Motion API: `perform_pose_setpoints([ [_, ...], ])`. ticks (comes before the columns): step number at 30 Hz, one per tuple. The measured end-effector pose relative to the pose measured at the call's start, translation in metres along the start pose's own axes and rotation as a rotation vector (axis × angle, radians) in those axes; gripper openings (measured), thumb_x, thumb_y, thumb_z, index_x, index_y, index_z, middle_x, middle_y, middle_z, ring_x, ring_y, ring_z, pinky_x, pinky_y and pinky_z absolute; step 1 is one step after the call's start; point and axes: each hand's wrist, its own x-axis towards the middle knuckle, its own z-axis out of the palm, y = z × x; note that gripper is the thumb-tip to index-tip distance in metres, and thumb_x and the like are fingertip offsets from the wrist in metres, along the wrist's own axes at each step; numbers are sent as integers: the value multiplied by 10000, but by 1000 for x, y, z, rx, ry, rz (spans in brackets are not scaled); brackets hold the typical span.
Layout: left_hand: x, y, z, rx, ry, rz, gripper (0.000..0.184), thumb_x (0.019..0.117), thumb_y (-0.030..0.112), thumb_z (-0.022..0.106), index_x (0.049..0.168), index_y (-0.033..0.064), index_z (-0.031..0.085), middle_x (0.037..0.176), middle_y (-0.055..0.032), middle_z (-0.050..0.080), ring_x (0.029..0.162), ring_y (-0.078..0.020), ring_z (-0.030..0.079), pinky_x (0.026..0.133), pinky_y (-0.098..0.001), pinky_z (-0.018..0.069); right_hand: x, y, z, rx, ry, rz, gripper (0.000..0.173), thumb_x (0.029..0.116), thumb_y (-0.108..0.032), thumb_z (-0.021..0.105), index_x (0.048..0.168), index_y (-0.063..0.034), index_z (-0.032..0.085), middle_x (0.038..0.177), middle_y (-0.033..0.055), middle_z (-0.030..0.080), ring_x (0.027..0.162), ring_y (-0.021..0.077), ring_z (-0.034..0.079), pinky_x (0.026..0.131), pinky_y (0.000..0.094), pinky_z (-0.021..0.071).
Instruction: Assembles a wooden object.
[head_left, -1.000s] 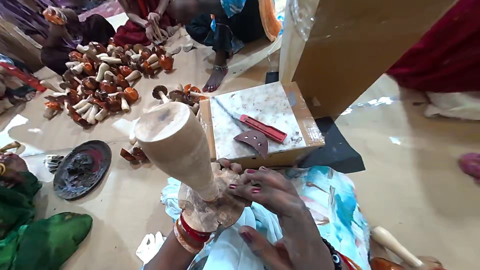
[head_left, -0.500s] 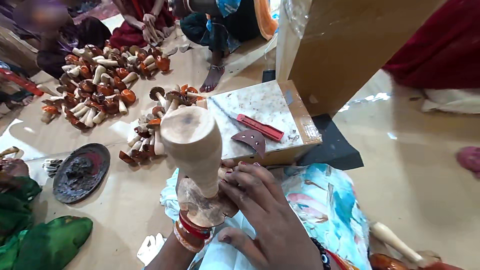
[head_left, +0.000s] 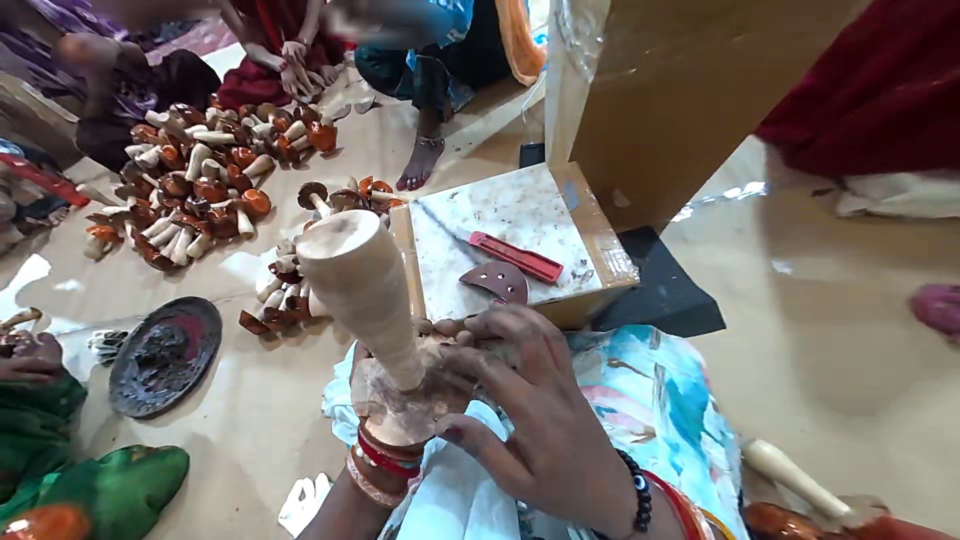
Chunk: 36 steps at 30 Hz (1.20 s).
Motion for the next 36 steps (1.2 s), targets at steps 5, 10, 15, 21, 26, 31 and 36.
perform_pose_setpoints([
  [5,-8,2,2,81,-61,-30,584,976,628,454,1159,136,710,1085,-50,728,1011,-146,703,842,-308,585,-6,-1,7,-18,12,-74,468,1024,-541,512,1192,-164,734,1432,74,565,1465,275,385,1229,569,239],
  [10,-19,7,23,148,9,-70,604,993,641,411,1150,136,704,980,-38,735,859,-113,717,716,-270,590,-12,-6,11,-38,11,-47,517,1032,-551,485,1244,-142,721,1430,65,571,1449,250,405,1225,548,242],
  [15,-7,0,26,162,41,179,580,1016,561,383,1114,107,731,1030,-72,752,949,-161,735,808,-343,616,-12,-11,11,-18,11,6,565,1034,-582,456,1241,-128,722,1437,79,565,1448,263,402,1208,525,276],
  [21,-4,-5,35,390,123,501,511,1069,425,302,1035,122,711,973,-20,738,948,-95,713,811,-279,603,-12,-15,14,5,4,30,581,1034,-588,447,1231,-116,724,1446,82,563,1441,266,407,1183,509,309],
  [26,-2,-3,26,474,67,557,521,1054,517,347,1068,145,712,1031,-14,714,1006,-115,688,842,-276,580,-13,-18,16,60,-9,66,589,1030,-599,451,1271,-128,711,1447,75,562,1427,262,425,1159,507,351],
  [31,1,-4,27,791,80,735,448,1041,543,405,1054,205,698,1045,52,696,1046,-91,660,926,-262,543,-17,-21,19,164,-28,148,574,1031,-598,451,1290,-147,697,1456,75,541,1429,255,418,1138,528,374],
  [36,1,-2,15,1167,73,902,467,988,664,460,1092,253,656,1137,84,661,1155,-113,611,1043,-327,492,-23,-21,24,362,-53,308,515,1020,-575,503,1278,-177,704,1374,62,554,1351,215,464,1081,470,447],
])
